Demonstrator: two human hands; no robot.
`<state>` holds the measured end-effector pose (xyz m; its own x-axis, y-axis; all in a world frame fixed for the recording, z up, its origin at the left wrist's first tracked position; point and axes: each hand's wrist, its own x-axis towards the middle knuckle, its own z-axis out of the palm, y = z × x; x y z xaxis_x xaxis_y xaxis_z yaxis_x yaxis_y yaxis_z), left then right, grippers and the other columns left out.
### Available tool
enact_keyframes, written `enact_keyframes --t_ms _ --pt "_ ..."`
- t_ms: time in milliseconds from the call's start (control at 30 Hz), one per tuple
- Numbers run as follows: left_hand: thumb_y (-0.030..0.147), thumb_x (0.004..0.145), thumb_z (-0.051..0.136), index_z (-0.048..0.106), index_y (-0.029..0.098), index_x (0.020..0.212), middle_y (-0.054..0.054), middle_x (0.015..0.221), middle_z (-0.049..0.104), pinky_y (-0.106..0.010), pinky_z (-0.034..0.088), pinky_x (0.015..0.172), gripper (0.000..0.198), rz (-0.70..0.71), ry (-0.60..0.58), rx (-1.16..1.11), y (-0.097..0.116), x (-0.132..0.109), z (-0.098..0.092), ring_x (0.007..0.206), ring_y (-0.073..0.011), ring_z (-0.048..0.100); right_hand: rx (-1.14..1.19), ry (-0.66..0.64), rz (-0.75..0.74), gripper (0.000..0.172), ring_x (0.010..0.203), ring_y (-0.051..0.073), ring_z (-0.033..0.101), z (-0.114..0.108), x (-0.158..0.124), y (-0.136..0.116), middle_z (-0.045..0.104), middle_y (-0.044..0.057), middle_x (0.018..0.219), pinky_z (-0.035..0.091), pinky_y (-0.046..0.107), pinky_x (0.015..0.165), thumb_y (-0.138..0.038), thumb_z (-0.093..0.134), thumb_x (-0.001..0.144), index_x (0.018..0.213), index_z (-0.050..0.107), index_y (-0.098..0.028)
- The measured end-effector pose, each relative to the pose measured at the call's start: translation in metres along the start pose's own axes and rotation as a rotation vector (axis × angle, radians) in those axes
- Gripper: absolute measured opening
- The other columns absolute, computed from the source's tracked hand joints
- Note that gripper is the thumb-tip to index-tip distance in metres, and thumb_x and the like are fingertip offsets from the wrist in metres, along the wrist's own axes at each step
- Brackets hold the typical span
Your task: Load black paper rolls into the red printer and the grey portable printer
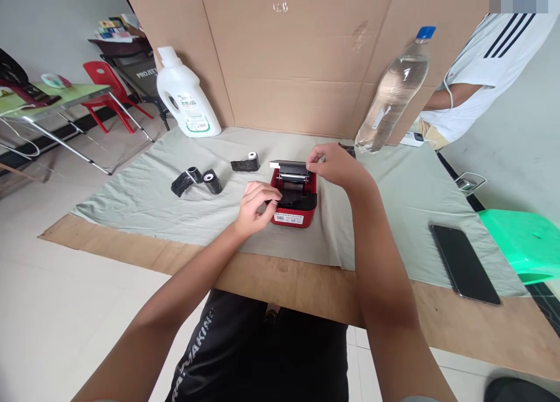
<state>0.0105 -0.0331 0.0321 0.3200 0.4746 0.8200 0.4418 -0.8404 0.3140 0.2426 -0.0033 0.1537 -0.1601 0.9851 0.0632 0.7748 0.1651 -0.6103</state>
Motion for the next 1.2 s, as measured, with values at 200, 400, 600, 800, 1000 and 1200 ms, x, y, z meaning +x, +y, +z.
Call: enact_keyframes --t_ms 200,400,600,800,1000,1200 --pt "0.027 0.104 0.049 0.064 0.024 0.094 -0.004 0.094 0.078 -0.040 0.047 0.088 0.018 0.015 0.043 -0.071 0.000 0.000 0.000 0.093 -0.0199 0.068 -0.098 -0.353 -0.033 0.008 0.075 0.018 0.059 0.000 0.002 0.005 0.069 0.002 0.081 0.043 0.031 0.069 -0.028 0.068 0.080 0.083 0.072 -0.022" --pt "0.030 0.103 0.048 0.065 0.024 0.091 -0.004 0.090 0.078 -0.043 0.047 0.090 0.022 0.024 0.001 -0.084 -0.003 -0.001 -0.002 0.094 -0.0217 0.069 -0.195 -0.384 -0.012 0.015 0.082 0.021 0.063 0.008 0.008 0.016 0.070 0.005 0.098 0.047 0.032 0.072 -0.033 0.069 0.083 0.093 0.072 -0.022" --pt "0.026 0.100 0.051 0.064 0.024 0.086 -0.001 0.084 0.077 -0.042 0.047 0.088 0.019 0.104 -0.021 -0.175 -0.001 -0.001 -0.003 0.090 -0.0203 0.068 -0.042 -0.319 0.223 0.079 0.093 0.026 0.070 0.006 0.009 0.033 0.062 0.013 0.140 0.060 0.038 0.075 -0.047 0.086 0.073 0.142 0.052 -0.028" --pt "0.037 0.100 0.059 0.064 0.024 0.111 -0.002 0.080 0.076 -0.047 0.047 0.105 0.017 -0.431 0.125 -0.276 -0.005 0.003 0.006 0.107 -0.0232 0.071 0.281 -0.491 0.297 0.086 0.103 0.030 0.075 0.008 0.006 0.042 0.073 0.011 0.128 0.067 0.044 0.078 -0.050 0.088 0.073 0.149 0.049 -0.033" --pt "0.036 0.091 0.068 0.057 0.028 0.132 -0.009 0.133 0.070 -0.041 0.057 0.094 0.044 -0.787 0.032 -0.566 -0.045 -0.005 0.027 0.122 -0.0249 0.067 0.503 -0.552 0.255 0.072 0.113 0.030 0.072 0.016 0.002 0.052 0.071 0.011 0.132 0.068 0.044 0.081 -0.045 0.081 0.082 0.145 0.050 -0.032" --pt "0.031 0.088 0.064 0.060 0.023 0.130 -0.008 0.140 0.067 -0.039 0.055 0.104 0.043 -0.982 -0.031 -0.809 -0.042 0.001 0.028 0.125 -0.0242 0.066 0.627 -0.415 0.321 0.079 0.116 0.032 0.071 0.037 -0.008 0.060 0.070 0.013 0.132 0.066 0.050 0.089 -0.047 0.083 0.080 0.149 0.046 -0.031"
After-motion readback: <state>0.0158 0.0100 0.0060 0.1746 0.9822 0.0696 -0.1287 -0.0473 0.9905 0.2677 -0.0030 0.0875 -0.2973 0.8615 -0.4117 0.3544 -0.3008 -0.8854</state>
